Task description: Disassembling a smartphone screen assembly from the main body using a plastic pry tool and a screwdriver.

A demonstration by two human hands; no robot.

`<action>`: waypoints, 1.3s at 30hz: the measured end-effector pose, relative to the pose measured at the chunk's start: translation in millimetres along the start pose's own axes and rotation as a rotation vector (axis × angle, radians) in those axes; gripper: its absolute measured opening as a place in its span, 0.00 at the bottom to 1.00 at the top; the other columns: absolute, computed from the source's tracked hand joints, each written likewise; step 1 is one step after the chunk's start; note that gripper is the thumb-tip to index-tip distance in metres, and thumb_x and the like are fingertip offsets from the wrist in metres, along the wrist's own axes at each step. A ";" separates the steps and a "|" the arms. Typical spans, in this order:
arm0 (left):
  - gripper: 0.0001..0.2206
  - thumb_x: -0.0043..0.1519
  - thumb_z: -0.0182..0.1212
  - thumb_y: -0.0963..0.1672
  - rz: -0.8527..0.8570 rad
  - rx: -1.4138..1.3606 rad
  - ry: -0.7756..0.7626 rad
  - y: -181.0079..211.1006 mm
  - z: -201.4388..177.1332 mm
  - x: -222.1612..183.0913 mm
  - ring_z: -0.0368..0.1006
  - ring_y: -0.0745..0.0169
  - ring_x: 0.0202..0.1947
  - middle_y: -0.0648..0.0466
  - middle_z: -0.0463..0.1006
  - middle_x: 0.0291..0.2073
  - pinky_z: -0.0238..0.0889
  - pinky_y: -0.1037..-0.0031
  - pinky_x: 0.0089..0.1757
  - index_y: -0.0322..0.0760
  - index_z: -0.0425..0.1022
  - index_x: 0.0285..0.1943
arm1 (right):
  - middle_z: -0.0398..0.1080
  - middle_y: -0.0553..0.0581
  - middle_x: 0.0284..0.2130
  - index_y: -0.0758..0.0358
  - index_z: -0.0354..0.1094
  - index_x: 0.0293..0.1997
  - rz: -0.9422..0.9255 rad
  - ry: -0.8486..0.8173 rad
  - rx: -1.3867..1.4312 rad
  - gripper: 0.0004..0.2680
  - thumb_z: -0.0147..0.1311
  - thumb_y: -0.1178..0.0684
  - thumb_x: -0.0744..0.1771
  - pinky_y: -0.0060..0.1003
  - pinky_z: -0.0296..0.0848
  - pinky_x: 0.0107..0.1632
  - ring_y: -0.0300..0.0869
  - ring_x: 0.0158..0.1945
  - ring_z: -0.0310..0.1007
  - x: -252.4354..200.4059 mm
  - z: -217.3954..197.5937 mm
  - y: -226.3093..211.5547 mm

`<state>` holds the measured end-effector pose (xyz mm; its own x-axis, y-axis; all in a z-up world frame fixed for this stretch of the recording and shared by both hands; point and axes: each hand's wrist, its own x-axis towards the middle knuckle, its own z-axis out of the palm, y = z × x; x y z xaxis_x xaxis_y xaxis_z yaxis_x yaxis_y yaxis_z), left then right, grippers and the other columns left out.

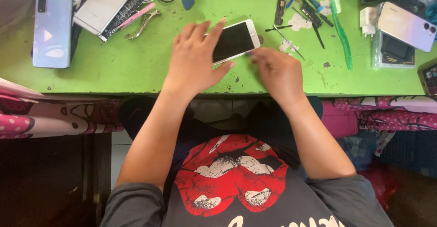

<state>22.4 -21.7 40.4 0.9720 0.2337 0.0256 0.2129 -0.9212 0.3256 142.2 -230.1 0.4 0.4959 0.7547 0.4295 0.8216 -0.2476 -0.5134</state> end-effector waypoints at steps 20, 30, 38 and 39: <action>0.23 0.57 0.66 0.47 -0.478 -0.668 -0.418 38.2 -45.4 74.1 0.76 0.58 0.55 0.56 0.79 0.57 0.74 0.61 0.52 0.48 0.68 0.62 | 0.74 0.50 0.32 0.58 0.69 0.54 0.634 0.391 0.695 0.09 0.60 0.58 0.69 0.31 0.81 0.38 0.37 0.35 0.78 8.0 -15.1 13.0; 0.20 0.58 0.69 0.45 -0.353 -1.964 0.466 31.5 65.2 68.2 0.80 0.44 0.37 0.45 0.79 0.42 0.80 0.51 0.40 0.39 0.66 0.55 | 0.78 0.48 0.31 0.55 0.73 0.42 0.545 0.429 0.523 0.04 0.61 0.50 0.68 0.26 0.79 0.39 0.31 0.34 0.77 37.4 -2.0 -30.8; 0.19 0.59 0.70 0.47 -0.267 -1.832 0.537 33.7 64.8 61.0 0.78 0.53 0.42 0.50 0.79 0.42 0.78 0.62 0.43 0.39 0.69 0.55 | 0.77 0.50 0.29 0.59 0.72 0.40 0.502 0.442 0.441 0.05 0.60 0.52 0.69 0.27 0.75 0.35 0.32 0.31 0.75 37.1 9.1 -34.9; 0.18 0.60 0.69 0.47 -0.252 -1.825 0.545 34.1 64.8 60.6 0.78 0.54 0.43 0.51 0.79 0.43 0.77 0.62 0.44 0.40 0.69 0.55 | 0.77 0.51 0.30 0.60 0.71 0.40 0.496 0.452 0.447 0.05 0.60 0.51 0.69 0.27 0.76 0.36 0.33 0.33 0.77 36.2 9.9 -33.6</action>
<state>95.0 -59.1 -8.1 0.7314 0.6807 -0.0418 -0.3761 0.4537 0.8079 129.8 -188.5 25.8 0.9176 0.2786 0.2835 0.3333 -0.1508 -0.9307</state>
